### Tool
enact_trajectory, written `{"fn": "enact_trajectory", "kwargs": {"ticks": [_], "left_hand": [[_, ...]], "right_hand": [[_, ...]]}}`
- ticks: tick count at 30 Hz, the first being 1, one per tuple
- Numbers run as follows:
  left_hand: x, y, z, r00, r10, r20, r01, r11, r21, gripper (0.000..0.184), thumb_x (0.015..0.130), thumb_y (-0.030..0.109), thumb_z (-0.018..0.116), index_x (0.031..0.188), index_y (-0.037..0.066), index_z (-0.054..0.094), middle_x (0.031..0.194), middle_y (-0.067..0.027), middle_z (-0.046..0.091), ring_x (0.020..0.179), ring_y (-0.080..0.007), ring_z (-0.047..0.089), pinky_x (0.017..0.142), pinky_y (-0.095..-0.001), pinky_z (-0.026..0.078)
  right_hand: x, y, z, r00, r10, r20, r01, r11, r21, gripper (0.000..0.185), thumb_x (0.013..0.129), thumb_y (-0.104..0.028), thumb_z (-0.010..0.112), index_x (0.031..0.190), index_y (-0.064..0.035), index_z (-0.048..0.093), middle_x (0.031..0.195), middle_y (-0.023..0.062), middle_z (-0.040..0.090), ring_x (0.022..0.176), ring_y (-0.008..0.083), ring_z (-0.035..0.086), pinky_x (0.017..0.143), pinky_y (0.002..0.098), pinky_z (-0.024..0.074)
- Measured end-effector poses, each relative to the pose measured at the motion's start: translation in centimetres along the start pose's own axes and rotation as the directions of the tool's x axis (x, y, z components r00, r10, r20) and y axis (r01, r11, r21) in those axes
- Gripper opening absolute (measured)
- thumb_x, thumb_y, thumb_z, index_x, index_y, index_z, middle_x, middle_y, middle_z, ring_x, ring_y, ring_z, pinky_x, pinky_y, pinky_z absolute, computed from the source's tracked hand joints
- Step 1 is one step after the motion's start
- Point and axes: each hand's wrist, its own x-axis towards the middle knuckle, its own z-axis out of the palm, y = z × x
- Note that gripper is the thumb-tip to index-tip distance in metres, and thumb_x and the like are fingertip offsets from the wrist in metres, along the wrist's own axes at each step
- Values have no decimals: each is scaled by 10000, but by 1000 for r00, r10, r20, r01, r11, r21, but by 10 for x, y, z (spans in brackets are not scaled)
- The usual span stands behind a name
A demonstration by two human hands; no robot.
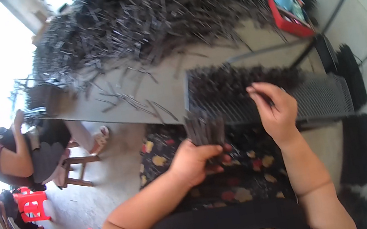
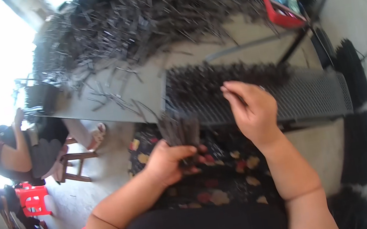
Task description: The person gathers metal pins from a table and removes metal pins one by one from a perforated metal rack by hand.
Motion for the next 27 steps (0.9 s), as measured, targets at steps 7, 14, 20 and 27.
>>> {"fn": "enact_trajectory", "kwargs": {"ticks": [7,14,20,27], "left_hand": [[6,-6,-5,998,64,5,-64,996,60,242,870,-8,656,1102,47,618,950,-117,718,773,-243,721,524,-326,513],[8,-13,-6,999,49,-9,-48,994,100,209,855,-22,666,1052,43,641,916,-96,721,736,-205,708,523,-302,509],[5,-15,-3,997,74,-31,-69,988,135,198,854,-25,679,1043,31,655,909,-81,719,741,-192,708,529,-279,515],[0,-19,0,974,225,30,-226,960,165,152,863,32,700,1013,52,681,864,-39,704,692,-144,678,534,-255,484]], "right_hand": [[12,0,-5,991,-51,127,74,980,-184,216,798,-48,772,1006,-107,755,1067,55,753,1254,282,605,1036,398,374],[13,-6,-9,978,-70,196,102,981,-162,202,803,-63,765,1001,-104,760,1094,57,748,1243,270,609,1106,413,330],[10,-21,-7,962,-151,228,208,946,-251,235,789,-72,764,1022,-92,747,1118,60,735,1132,252,654,1062,426,374],[-12,-59,-15,738,425,525,-599,771,218,377,841,12,730,1201,-10,620,848,82,716,744,76,643,679,243,520]]}}
